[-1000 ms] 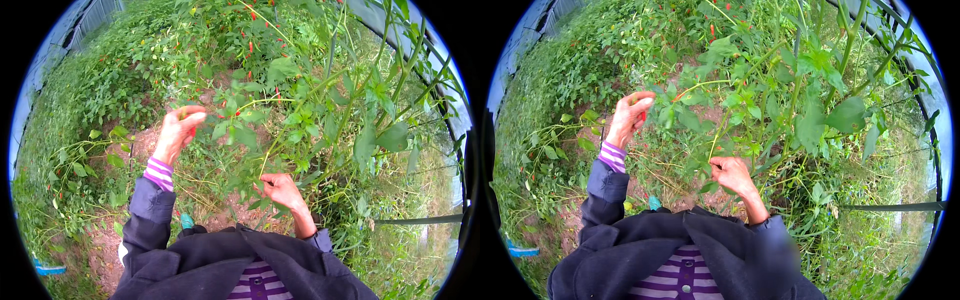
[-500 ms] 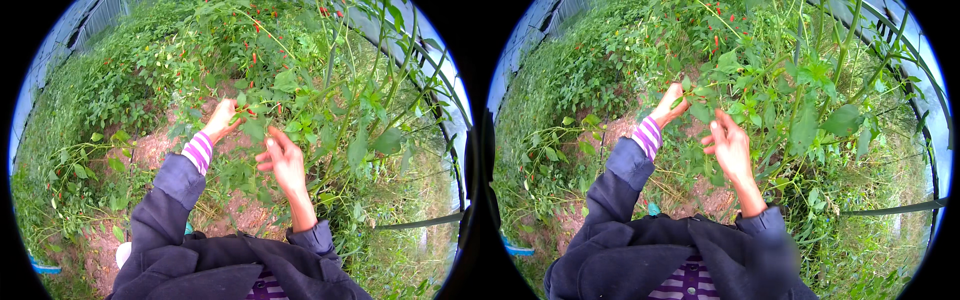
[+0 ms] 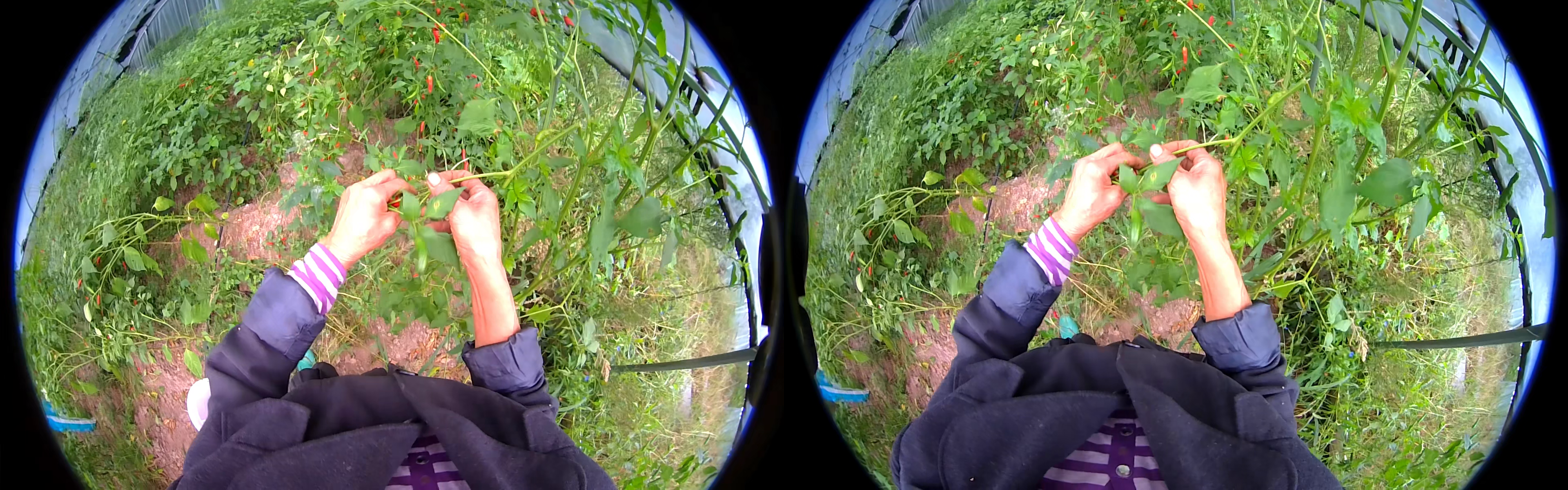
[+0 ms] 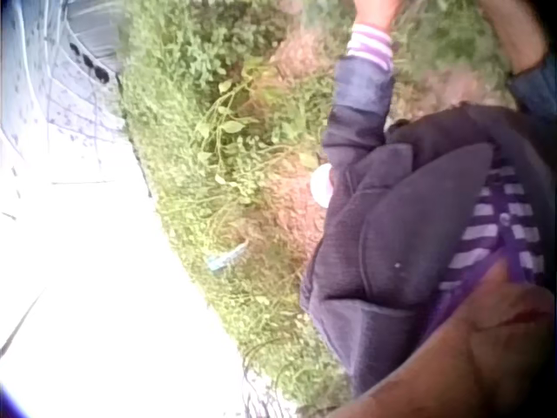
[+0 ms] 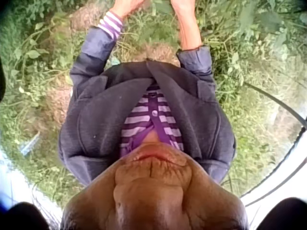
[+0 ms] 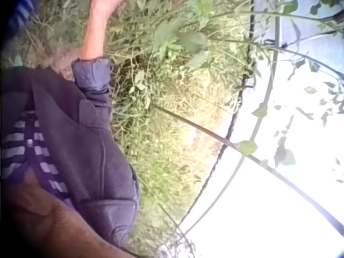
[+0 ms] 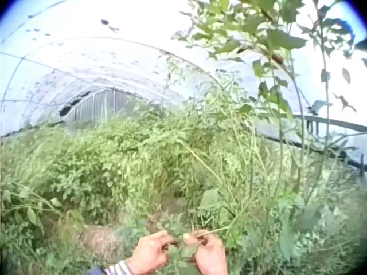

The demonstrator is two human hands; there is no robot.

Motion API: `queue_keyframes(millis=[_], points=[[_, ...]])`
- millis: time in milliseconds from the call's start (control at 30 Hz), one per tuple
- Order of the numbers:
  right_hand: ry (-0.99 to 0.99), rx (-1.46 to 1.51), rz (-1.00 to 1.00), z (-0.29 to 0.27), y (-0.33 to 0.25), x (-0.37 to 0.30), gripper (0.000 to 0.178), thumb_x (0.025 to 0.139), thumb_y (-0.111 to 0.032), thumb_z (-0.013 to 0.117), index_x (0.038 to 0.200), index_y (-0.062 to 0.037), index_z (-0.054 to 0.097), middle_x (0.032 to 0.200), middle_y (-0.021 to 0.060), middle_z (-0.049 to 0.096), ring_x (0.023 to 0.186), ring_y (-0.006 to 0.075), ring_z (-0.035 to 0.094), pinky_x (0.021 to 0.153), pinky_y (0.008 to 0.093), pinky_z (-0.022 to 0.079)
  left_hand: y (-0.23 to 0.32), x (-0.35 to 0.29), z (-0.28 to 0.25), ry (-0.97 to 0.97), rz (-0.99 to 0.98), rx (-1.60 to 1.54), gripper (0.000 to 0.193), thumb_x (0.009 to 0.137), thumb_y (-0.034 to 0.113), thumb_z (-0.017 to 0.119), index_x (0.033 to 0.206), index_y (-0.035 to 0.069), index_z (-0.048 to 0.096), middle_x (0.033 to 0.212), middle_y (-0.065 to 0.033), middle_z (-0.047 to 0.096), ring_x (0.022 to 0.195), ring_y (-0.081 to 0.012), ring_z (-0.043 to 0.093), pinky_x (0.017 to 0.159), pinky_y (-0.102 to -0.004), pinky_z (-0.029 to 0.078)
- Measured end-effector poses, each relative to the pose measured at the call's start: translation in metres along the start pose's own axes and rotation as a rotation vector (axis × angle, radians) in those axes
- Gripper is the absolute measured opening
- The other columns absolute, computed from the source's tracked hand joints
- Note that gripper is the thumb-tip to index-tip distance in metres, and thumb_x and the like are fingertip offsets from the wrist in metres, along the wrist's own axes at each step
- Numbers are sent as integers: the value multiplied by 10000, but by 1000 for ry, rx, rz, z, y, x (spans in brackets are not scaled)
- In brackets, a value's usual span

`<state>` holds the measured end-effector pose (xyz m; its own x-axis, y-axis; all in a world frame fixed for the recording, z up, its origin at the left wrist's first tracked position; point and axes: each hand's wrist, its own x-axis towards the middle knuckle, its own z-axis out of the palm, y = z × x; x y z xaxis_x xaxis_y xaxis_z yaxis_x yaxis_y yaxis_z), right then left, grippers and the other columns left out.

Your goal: The person picks red chili peppers from plants inside a greenhouse and places them into a white bucket. They move between plants, reach into foliage, and repeatedly detach peppers by hand.

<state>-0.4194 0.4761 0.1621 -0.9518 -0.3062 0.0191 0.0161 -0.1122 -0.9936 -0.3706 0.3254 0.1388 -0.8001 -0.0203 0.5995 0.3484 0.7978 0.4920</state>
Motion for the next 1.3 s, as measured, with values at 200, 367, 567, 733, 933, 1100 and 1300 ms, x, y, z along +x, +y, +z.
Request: queue_keyframes(millis=[200, 367, 567, 733, 933, 1100, 1300], points=[[-21, -123, -57, -14, 6, -4, 135, 802, -77, 642, 891, 9, 587, 731, 76, 640, 586, 117, 617, 501, 229, 511, 4, 9, -8, 15, 451, 423, 368, 578, -18, 650, 928, 68, 576, 808, -59, 516, 655, -228, 604, 530, -346, 497], [-244, -49, 33, -26, -6, -14, 153, 813, -53, 620, 924, 41, 571, 739, 93, 630, 608, 154, 638, 518, 249, 525, -28, 29, -26, 281, 336, 494, 170, 686, 33, 677, 843, 83, 631, 752, -36, 583, 627, -175, 616, 505, -290, 515], [-288, -72, -119, -54, 5, -42, 323, 859, -189, 624, 1082, 37, 566, 835, 87, 640, 721, 158, 636, 598, 255, 526, -48, -12, -52, 231, -658, -1036, 197, 831, 247, 662, 802, 70, 581, 580, 12, 520, 407, -43, 346, 366, -199, 271], [-35, -61, 235, -96, 119, -45, 171, 892, -160, 559, 933, -1, 606, 694, 52, 608, 550, 106, 588, 474, 227, 510, -59, -127, -10, 113, -1020, -1259, 193, 842, 238, 626, 743, 98, 537, 564, 23, 492, 398, -51, 368, 442, -222, 432], [-100, -343, 122, -85, 236, 7, 545, 738, -237, 719, 1171, -4, 485, 1028, 156, 645, 861, 265, 639, 725, 382, 502, -25, -234, 33, -303, -1392, -1335, 142, 845, 164, 605, 750, 103, 519, 510, 53, 373, 416, -71, 358, 433, -216, 352], [56, -680, 103, -31, 230, 43, 564, 753, -271, 657, 1213, -19, 450, 979, 183, 642, 861, 298, 627, 731, 379, 472, 0, -269, 26, -580, -1138, -1106, 213, 817, 163, 608, 943, -9, 613, 811, -49, 590, 698, -123, 535, 627, -249, 424], [238, -590, 139, -18, 258, 61, 407, 792, -439, 604, 863, -38, 613, 825, 203, 640, 786, 408, 583, 707, 469, 433, -23, -321, 14, -625, -806, -1089, 255, 832, 194, 574, 941, -36, 587, 956, -157, 619, 899, -245, 605, 797, -332, 472]])
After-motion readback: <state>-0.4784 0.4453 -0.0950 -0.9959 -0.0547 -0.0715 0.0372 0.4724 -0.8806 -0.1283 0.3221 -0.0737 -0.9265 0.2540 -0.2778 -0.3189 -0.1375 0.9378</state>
